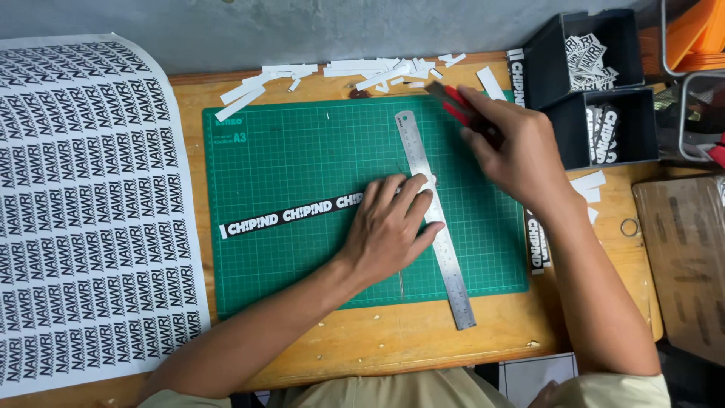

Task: The person uses a red utility knife and a metal ruler to cut individual stickers from a long strip on a green cutting mat. They repeatedly align the ruler and slice along the edges to separate the stickers, then move the cut pieces aside.

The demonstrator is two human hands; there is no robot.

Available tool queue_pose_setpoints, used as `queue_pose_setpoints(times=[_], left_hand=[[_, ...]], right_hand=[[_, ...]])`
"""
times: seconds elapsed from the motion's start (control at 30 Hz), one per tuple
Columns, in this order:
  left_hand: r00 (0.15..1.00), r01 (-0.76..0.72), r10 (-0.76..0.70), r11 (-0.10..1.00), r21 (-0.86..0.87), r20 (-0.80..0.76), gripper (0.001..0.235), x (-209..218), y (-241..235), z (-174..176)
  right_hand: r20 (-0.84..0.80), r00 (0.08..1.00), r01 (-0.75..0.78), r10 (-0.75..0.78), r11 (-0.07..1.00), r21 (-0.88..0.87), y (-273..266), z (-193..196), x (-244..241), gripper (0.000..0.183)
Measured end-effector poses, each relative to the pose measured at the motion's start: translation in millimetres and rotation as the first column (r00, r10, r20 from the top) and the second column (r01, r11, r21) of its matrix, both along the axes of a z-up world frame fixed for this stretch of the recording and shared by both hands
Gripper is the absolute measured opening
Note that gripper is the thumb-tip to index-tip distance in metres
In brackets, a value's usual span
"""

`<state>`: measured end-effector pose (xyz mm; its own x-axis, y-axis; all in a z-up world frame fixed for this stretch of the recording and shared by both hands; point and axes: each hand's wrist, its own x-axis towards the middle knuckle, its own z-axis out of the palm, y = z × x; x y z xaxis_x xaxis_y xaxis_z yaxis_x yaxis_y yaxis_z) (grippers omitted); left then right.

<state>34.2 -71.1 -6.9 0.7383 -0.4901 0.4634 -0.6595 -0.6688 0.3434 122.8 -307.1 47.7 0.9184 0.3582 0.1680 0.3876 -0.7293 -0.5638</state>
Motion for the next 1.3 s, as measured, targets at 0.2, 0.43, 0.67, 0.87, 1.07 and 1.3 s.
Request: queue_pose_setpoints(times=[0.2,0.43,0.67,0.87,1.07,1.3], left_hand=[[0.996,0.011,-0.003,0.996,-0.086,0.091,0.04,0.7,-2.0,-13.9],[0.994,0.007,0.002,0.996,-0.084,0.105,0.04,0.6,-2.2,-13.5],[0.994,0.0,0.008,0.997,-0.076,0.11,0.04,0.3,-2.0,-13.0],[0.994,-0.003,0.012,0.997,-0.081,0.106,0.04,1.0,-1.6,-10.4],[0.996,0.002,0.006,0.997,-0.082,0.087,0.04,0.4,-1.9,-13.0],[0.998,-0.025,0.027,0.999,-0.039,0.061,0.051,-1.7,0.5,-4.0]], right_hand=[[0.05,0.993,0.108,-0.108,0.994,0.001,0.5,0.8,-2.4,0.056],[0.017,0.99,0.138,-0.141,0.986,0.094,3.2,-25.1,-3.0,0.052],[-0.104,0.975,0.201,-0.196,0.978,0.05,4.2,-26.9,-11.8,0.053],[-0.17,0.959,0.237,-0.227,0.971,0.043,7.9,-18.6,-19.5,0.052],[-0.248,0.935,0.271,-0.253,0.962,0.04,18.6,-2.6,-44.3,0.055],[-0.362,0.882,0.404,-0.301,0.879,0.255,23.2,-24.6,-75.3,0.049]])
